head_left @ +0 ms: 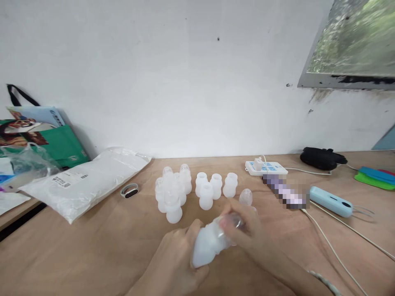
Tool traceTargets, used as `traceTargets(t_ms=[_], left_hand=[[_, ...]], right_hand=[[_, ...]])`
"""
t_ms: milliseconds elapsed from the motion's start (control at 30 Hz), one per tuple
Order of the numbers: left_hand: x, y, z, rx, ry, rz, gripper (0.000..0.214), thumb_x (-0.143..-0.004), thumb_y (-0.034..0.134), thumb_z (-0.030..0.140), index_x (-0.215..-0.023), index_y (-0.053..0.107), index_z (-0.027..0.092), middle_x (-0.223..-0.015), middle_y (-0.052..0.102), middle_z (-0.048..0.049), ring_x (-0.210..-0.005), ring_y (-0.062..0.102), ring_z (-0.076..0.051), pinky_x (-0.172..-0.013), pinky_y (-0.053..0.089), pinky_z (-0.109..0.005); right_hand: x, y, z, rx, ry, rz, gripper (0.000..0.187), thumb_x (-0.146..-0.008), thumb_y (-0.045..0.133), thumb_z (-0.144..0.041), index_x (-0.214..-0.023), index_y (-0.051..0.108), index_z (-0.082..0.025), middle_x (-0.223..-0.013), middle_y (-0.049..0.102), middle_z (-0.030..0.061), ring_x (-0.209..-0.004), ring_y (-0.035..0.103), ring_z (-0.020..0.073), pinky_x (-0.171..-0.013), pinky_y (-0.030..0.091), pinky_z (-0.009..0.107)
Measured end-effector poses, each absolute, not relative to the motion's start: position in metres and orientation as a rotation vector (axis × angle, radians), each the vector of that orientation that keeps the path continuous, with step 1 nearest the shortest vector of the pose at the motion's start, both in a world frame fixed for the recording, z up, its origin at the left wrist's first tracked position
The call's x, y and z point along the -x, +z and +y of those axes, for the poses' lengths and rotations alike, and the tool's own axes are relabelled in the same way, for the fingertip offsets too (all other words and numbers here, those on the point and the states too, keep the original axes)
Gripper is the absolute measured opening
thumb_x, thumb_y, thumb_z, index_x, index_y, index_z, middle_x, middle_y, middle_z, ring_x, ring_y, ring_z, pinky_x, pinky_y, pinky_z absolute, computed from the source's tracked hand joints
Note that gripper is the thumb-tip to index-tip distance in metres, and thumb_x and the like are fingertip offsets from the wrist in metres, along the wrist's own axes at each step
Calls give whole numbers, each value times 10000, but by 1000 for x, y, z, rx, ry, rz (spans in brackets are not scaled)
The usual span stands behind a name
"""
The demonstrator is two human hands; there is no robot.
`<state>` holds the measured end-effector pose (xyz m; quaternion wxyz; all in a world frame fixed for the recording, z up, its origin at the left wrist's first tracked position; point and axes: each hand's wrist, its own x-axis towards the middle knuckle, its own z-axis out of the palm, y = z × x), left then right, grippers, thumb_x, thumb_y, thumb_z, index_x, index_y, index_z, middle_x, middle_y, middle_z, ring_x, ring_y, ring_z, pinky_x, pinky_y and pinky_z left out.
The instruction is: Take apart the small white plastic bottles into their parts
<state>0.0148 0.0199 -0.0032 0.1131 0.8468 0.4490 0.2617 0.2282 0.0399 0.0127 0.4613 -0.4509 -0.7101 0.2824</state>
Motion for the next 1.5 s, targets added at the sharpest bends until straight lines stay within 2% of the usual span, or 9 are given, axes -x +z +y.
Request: traceTargets(t_ms=[167, 333, 500, 667, 800, 933, 1100, 1300, 1500], left_hand=[[27, -13, 27, -2085, 883, 1439, 163, -738, 554, 214, -900, 561, 221, -723, 676, 20, -649, 649, -205, -563, 494, -257], [35, -20, 32, -1946, 971, 1472, 311, -776, 636, 375, -1031, 612, 199, -847, 714, -24, -798, 670, -263, -685, 555, -313], [11, -13, 35, -1987, 944, 1412, 283, -768, 645, 330, -1015, 618, 196, -834, 696, -25, -766, 640, -250, -696, 537, -333], [-9, -4, 39, -1998, 903, 1275, 207, -771, 614, 252, -968, 579, 199, -840, 675, -6, -769, 628, -222, -697, 515, -307], [-19, -2, 38, -2040, 841, 1254, 146, -757, 584, 190, -896, 544, 209, -819, 662, 9, -740, 621, -202, -675, 499, -289], [-20, -13, 36, -2164, 786, 1348, 199, -760, 555, 164, -950, 545, 224, -834, 699, -3, -729, 653, -221, -620, 488, -290], [-15, -37, 37, -2616, 822, 1352, 275, -786, 537, 176, -1060, 532, 201, -890, 729, -80, -752, 686, -294, -619, 492, -353], [-19, -36, 33, -2536, 660, 1246, 266, -728, 489, 97, -966, 506, 213, -861, 713, -59, -742, 671, -260, -597, 449, -303], [-22, -13, 31, -2101, 517, 1104, 274, -617, 531, 76, -854, 519, 214, -753, 639, 28, -639, 563, -163, -550, 357, -239]], right_hand=[[-288, 27, 72, 1215, 313, -1325, 321, -898, 501, -444, -668, 431, -231, -572, 383, -62, -502, 393, 123, -483, 331, 238], [-309, 11, 80, 1595, 54, -1635, 262, -840, 573, -486, -901, 562, -232, -629, 550, -35, -540, 512, 167, -526, 358, 267], [-301, -6, 77, 1837, -84, -1968, 254, -799, 612, -452, -888, 570, -218, -638, 615, 2, -580, 579, 216, -538, 315, 283], [-297, -3, 77, 1964, -20, -2024, 333, -728, 686, -459, -898, 560, -201, -656, 639, 16, -634, 616, 247, -544, 307, 282], [-291, -1, 71, 1846, 97, -1920, 304, -822, 611, -470, -955, 570, -200, -650, 617, 3, -609, 598, 223, -544, 334, 287], [-267, 1, 54, 1509, 559, -1967, 283, -902, 544, -478, -1006, 584, -218, -693, 617, -5, -637, 574, 182, -588, 398, 282], [-222, 7, 34, 1240, 1066, -1977, 362, -799, 702, -412, -1097, 603, -233, -749, 625, -21, -699, 572, 163, -610, 424, 249], [-202, 9, 30, 1331, 1083, -1872, 159, -773, 676, -293, -758, 550, -198, -651, 532, -39, -620, 487, 127, -551, 391, 224], [-215, 2, 33, 1147, 1025, -2014, 185, -765, 701, -337, -881, 647, -204, -722, 608, -12, -651, 528, 150, -557, 422, 237]])
